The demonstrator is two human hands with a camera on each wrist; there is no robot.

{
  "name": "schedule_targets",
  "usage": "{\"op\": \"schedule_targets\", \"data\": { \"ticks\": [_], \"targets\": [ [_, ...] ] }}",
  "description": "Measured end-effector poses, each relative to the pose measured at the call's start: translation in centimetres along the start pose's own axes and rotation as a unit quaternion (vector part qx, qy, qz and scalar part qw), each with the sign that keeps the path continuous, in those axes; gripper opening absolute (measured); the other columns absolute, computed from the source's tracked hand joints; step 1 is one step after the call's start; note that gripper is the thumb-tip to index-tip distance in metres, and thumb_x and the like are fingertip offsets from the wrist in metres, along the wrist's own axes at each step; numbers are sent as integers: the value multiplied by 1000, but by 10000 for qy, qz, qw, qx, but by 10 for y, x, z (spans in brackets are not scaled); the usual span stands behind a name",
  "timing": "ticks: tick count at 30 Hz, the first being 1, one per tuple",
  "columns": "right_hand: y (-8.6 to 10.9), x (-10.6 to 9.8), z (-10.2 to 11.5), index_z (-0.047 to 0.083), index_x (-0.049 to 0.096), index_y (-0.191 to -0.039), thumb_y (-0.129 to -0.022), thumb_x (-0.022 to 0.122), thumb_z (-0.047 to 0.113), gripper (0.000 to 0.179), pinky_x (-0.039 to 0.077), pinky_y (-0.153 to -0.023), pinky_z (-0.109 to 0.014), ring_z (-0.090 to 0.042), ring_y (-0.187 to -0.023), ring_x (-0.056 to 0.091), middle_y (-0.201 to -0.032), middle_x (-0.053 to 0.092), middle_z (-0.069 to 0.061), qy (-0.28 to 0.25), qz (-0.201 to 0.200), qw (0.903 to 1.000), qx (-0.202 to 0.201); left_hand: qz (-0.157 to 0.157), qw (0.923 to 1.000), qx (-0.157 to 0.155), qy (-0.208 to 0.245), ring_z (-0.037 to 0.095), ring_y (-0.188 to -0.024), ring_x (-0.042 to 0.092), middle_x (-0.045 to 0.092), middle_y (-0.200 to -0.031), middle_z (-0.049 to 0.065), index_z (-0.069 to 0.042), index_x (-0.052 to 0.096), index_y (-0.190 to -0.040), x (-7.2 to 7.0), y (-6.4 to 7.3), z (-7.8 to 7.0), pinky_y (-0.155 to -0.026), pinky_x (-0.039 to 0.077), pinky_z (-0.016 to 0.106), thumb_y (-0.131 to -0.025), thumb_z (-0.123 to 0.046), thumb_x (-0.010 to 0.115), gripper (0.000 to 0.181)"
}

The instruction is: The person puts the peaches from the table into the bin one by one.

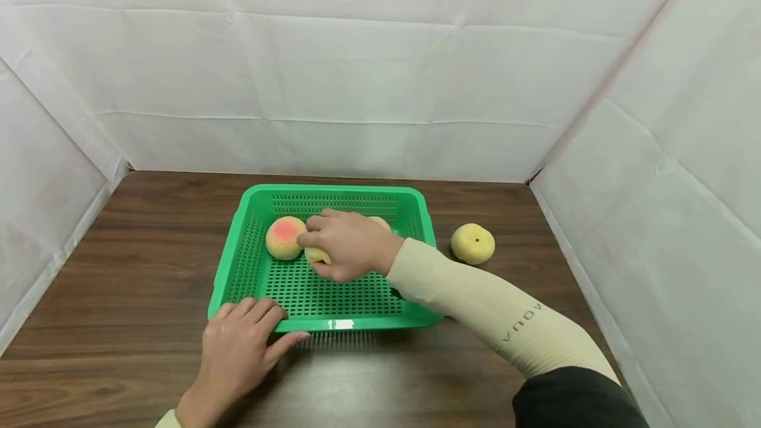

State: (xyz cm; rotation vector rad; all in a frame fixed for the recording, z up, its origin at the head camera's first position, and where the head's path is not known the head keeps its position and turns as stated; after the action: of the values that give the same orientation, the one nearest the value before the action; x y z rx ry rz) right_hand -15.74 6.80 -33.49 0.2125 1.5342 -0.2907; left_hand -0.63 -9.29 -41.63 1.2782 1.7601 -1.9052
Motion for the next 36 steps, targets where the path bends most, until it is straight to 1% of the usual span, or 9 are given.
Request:
{"op": "schedule_targets", "data": {
  "ticks": [4,7,14,17,20,23,26,30,36],
  "targets": [
    [-9,6,5,16,66,-108,-96,66,29,17,49,-78,-32,-18,-86,54,-97,62,0,76,89,9997,-234,-52,10000,5,-15,20,-69,59,63,-76,-2,-17,64,-77,0,0,0,-62,44,36,-102,-72,32,68],
    [-16,11,7,17,66,-112,-97,65,30,20,48,-77,-31,-17,-87,53,-97,60,1,57,190,9993,-311,-86,10000,15,-35,19,-68,59,62,-75,-3,-18,62,-75,1,0,-1,-62,44,36,-103,-72,30,69],
    [-32,17,13,18,67,-123,-99,63,31,27,45,-73,-30,-18,-86,51,-98,59,1,164,407,9982,-415,-100,9999,15,-48,19,-69,60,63,-75,-2,-17,61,-74,2,-1,0,-63,45,37,-103,-72,30,69],
    [-38,21,17,19,67,-124,-100,61,32,28,45,-73,-28,-18,-88,50,-100,59,1,224,556,9971,-473,-153,9998,53,-67,19,-68,59,62,-75,-2,-17,60,-74,1,-1,0,-63,44,36,-103,-72,31,68],
    [-43,26,20,19,67,-120,-101,61,32,24,44,-74,-28,-18,-90,50,-102,60,1,190,670,9960,-556,-171,9997,92,-121,18,-66,56,59,-73,-2,-17,57,-73,1,-1,0,-63,43,35,-103,-71,32,67],
    [-47,31,24,20,66,-117,-101,61,34,22,44,-77,-28,-18,-91,49,-106,61,1,209,724,9949,-667,-127,9997,100,-164,18,-65,54,56,-72,-2,-17,54,-72,1,0,0,-63,42,34,-103,-72,32,67],
    [-50,35,27,20,65,-115,-102,60,35,20,44,-81,-28,-17,-91,51,-108,61,2,399,773,9930,-795,-81,9998,77,-154,18,-64,54,56,-72,-2,-16,54,-72,2,-1,1,-62,42,34,-103,-72,32,67],
    [-55,40,32,20,66,-121,-103,60,36,24,46,-87,-28,-16,-94,54,-110,63,3,601,878,9898,-949,-89,9999,66,-103,18,-64,53,56,-71,-2,-16,54,-72,2,-1,0,-61,42,35,-103,-72,32,67],
    [-63,48,41,20,65,-133,-104,59,38,35,48,-98,-30,-17,-105,57,-122,64,2,771,1064,9843,-1175,-125,9998,85,-137,17,-62,52,54,-67,-2,-16,52,-71,1,1,0,-61,40,34,-103,-72,33,66]
  ]
}}
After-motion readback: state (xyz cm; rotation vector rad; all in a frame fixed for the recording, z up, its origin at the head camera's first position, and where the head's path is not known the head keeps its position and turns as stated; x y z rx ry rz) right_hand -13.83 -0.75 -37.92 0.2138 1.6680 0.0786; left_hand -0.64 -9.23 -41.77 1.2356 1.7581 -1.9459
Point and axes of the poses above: each hand's wrist, its own y-axis away from the middle knuckle, its own x-axis out of the palm, z = x × y, the point moved 3 cm from there along -y, towards the middle knuckle
